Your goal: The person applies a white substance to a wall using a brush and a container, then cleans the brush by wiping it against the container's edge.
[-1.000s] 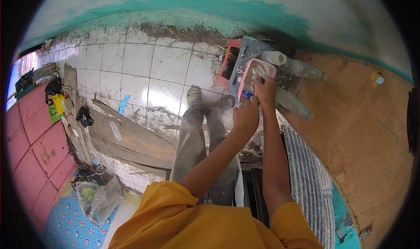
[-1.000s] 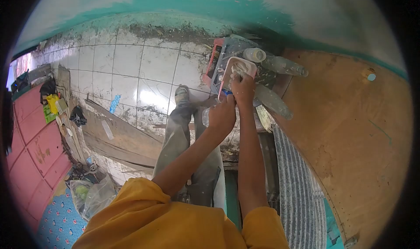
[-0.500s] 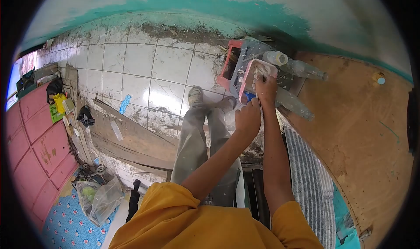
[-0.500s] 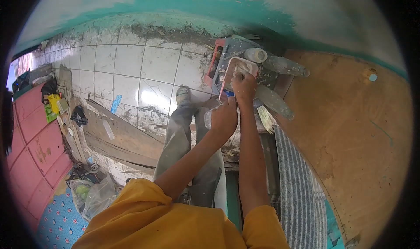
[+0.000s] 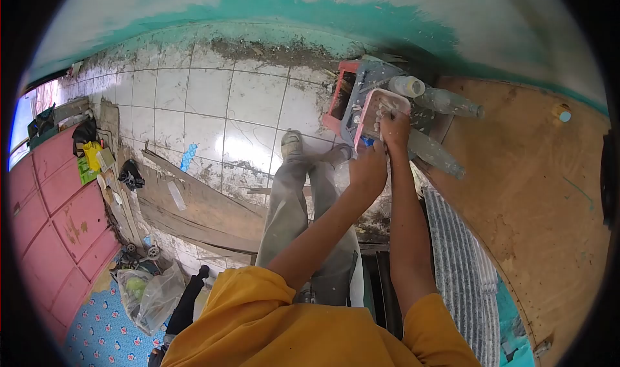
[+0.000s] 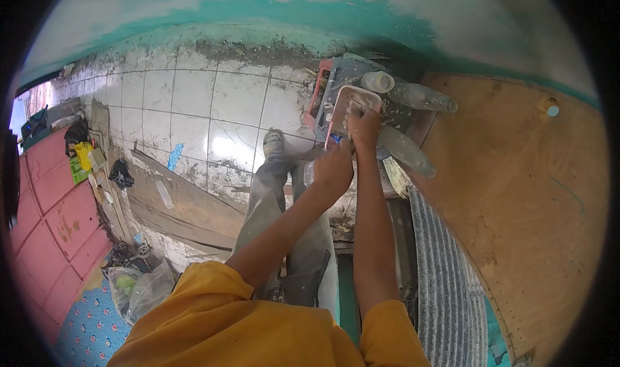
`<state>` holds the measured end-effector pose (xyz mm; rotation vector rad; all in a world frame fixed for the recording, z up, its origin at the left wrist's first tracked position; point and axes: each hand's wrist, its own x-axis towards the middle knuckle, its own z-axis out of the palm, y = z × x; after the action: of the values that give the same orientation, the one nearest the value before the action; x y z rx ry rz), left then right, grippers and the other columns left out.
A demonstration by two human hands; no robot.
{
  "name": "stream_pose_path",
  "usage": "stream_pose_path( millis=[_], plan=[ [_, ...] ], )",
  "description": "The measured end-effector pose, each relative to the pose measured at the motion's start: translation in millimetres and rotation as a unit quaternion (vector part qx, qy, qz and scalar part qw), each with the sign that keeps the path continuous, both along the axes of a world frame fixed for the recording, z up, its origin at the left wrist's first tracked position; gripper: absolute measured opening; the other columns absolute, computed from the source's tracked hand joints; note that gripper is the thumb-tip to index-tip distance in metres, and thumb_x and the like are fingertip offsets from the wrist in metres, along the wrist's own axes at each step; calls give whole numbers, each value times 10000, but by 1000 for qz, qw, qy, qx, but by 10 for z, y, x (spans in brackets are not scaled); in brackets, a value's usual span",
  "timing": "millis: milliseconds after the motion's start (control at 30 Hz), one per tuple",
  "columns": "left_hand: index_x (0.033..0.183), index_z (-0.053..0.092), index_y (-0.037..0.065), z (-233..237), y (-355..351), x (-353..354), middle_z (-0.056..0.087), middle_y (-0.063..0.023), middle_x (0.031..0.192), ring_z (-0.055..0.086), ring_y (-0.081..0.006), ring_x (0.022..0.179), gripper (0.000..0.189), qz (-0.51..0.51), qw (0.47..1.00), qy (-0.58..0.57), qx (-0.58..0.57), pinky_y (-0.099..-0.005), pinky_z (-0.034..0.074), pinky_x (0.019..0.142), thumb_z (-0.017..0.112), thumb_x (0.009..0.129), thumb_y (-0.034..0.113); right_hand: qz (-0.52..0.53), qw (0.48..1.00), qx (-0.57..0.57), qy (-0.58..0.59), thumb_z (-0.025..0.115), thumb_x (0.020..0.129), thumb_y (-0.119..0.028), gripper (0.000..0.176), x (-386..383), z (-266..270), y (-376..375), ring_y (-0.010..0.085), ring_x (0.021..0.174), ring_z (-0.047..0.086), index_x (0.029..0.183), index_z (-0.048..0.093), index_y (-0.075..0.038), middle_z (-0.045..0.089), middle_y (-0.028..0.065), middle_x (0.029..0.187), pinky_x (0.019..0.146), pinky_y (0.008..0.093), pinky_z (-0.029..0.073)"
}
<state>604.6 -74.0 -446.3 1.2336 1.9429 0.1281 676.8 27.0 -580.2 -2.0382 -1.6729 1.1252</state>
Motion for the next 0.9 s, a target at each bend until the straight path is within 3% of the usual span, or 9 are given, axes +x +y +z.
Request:
stream_pose_path(
  millis=[67, 200, 267, 300, 467, 700, 767, 800, 900],
  plan=[
    [1020, 444, 17, -15, 46, -16, 654, -212, 936, 686, -392, 822, 162, 5, 999, -22, 23, -498, 546, 692, 508, 886, 82, -1, 996, -74, 47, 646, 890, -266, 333, -22, 190, 62, 225, 564, 661, 807, 674, 56, 673, 137, 666, 552, 362, 496],
    [1086, 449, 25, -15, 116, -25, 640, -167, 1035, 676, -359, 954, 221, 3, 998, -45, -35, -482, 559, 743, 533, 912, 132, 109, 989, 48, -91, 677, 887, -304, 364, 132, 141, 127, 160, 545, 617, 775, 669, 42, 640, 94, 631, 528, 338, 467],
    [1021, 434, -9, -12, 105, -12, 639, -253, 938, 679, -415, 832, 190, 43, 998, -46, 14, -501, 549, 702, 521, 870, 65, 51, 992, -115, 17, 674, 860, -381, 467, 12, 758, 97, 217, 623, 657, 763, 671, 76, 651, 175, 645, 620, 369, 491],
    [1021, 434, -9, -18, 100, -4, 639, -253, 938, 679, -415, 832, 190, 42, 998, -47, 15, -501, 549, 702, 521, 870, 65, 50, 992, -113, 17, 674, 860, -381, 467, 58, 779, 33, 217, 623, 657, 763, 671, 76, 651, 175, 645, 620, 369, 491],
    [1067, 415, -41, 36, 8, 8, 616, -305, 903, 639, -488, 852, 224, 70, 989, -104, 73, -529, 527, 749, 490, 886, 68, -51, 964, -204, 164, 692, 886, -372, 416, 146, 1169, -284, 105, 609, 541, 803, 671, 35, 621, 50, 678, 561, 297, 424],
    [1029, 533, -31, 97, -273, -14, 641, -276, 905, 642, -444, 830, 252, 146, 950, -250, 111, -483, 496, 716, 551, 932, 201, -125, 952, -137, 241, 660, 935, -279, 320, 241, 1442, -636, 83, 623, 537, 891, 686, 37, 633, 23, 708, 588, 281, 442],
    [936, 612, -9, 127, -307, -89, 658, -212, 826, 651, -356, 756, 290, 109, 956, -271, -34, -430, 474, 677, 588, 933, 280, -114, 960, -143, 213, 654, 939, -280, 325, 291, 1485, -669, 82, 622, 538, 915, 683, 43, 635, 23, 707, 585, 274, 443],
    [898, 621, -25, 95, -345, -102, 652, -257, 807, 639, -445, 810, 376, 136, 941, -309, -24, -461, 480, 699, 572, 925, 347, -94, 966, -151, 186, 649, 943, -281, 331, 311, 1493, -686, 81, 621, 539, 939, 680, 48, 637, 22, 707, 582, 266, 445],
    [918, 624, -23, 42, -372, -114, 647, -266, 814, 638, -436, 779, 339, 130, 924, -358, -48, -451, 480, 695, 566, 924, 312, -101, 967, -114, 205, 650, 941, -289, 344, 343, 1478, -798, 73, 632, 548, 967, 676, 53, 648, 29, 736, 556, 250, 439]
  ],
)
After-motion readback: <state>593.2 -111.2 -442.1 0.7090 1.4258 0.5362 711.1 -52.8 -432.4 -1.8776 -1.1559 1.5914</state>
